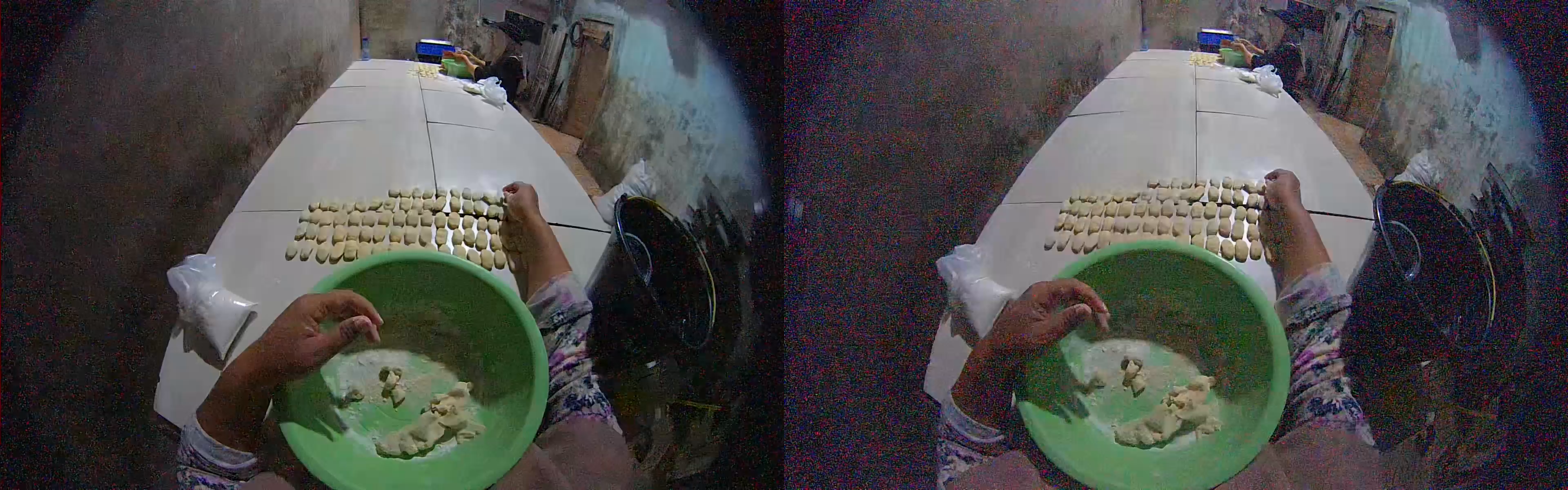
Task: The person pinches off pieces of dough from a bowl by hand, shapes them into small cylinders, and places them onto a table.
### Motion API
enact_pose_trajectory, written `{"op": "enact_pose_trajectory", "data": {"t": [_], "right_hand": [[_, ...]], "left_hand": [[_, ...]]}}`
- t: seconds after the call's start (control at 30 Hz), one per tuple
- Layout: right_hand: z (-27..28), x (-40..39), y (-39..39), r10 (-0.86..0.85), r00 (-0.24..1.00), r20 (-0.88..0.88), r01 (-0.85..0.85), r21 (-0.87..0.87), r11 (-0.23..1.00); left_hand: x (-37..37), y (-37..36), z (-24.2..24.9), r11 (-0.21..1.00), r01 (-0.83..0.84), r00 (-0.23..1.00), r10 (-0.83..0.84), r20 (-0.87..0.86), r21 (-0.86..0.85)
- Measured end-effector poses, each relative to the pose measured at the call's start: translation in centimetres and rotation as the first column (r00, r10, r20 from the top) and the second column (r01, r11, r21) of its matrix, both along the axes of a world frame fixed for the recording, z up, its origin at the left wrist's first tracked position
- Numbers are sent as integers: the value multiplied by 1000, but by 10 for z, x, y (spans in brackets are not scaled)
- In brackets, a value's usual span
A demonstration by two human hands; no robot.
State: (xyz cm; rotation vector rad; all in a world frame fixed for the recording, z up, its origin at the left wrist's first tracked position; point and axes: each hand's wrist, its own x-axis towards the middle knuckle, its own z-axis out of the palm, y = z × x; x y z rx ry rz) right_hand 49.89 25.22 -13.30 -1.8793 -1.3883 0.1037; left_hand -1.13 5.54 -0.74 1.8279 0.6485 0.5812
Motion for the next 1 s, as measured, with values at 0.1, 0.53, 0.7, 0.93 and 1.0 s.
{"op": "enact_pose_trajectory", "data": {"t": [0.1, 0.53, 0.7, 0.93, 1.0], "right_hand": [[-5, 6, 6, -10, 1000, 6, 10, 60, 998], [177, -211, -139, 712, 694, 105, -709, -69, 702], [175, -264, -240, 922, 306, 237, -810, -444, 383], [113, -301, -300, 993, 74, 92, -820, -562, 113], [102, -306, -306, 1000, 7, -4, -807, -591, 3]], "left_hand": [[-1, 2, -2, 1000, 15, 1000, -15, -26, -2], [0, 1, -5, 999, 17, 1000, -16, 20, -42], [-1, 7, -7, 999, 16, 1000, -16, 1, 35], [-5, 8, -9, 986, 110, 992, -101, -74, 126], [-6, 11, -14, 982, 150, 989, -148, -26, 114]]}}
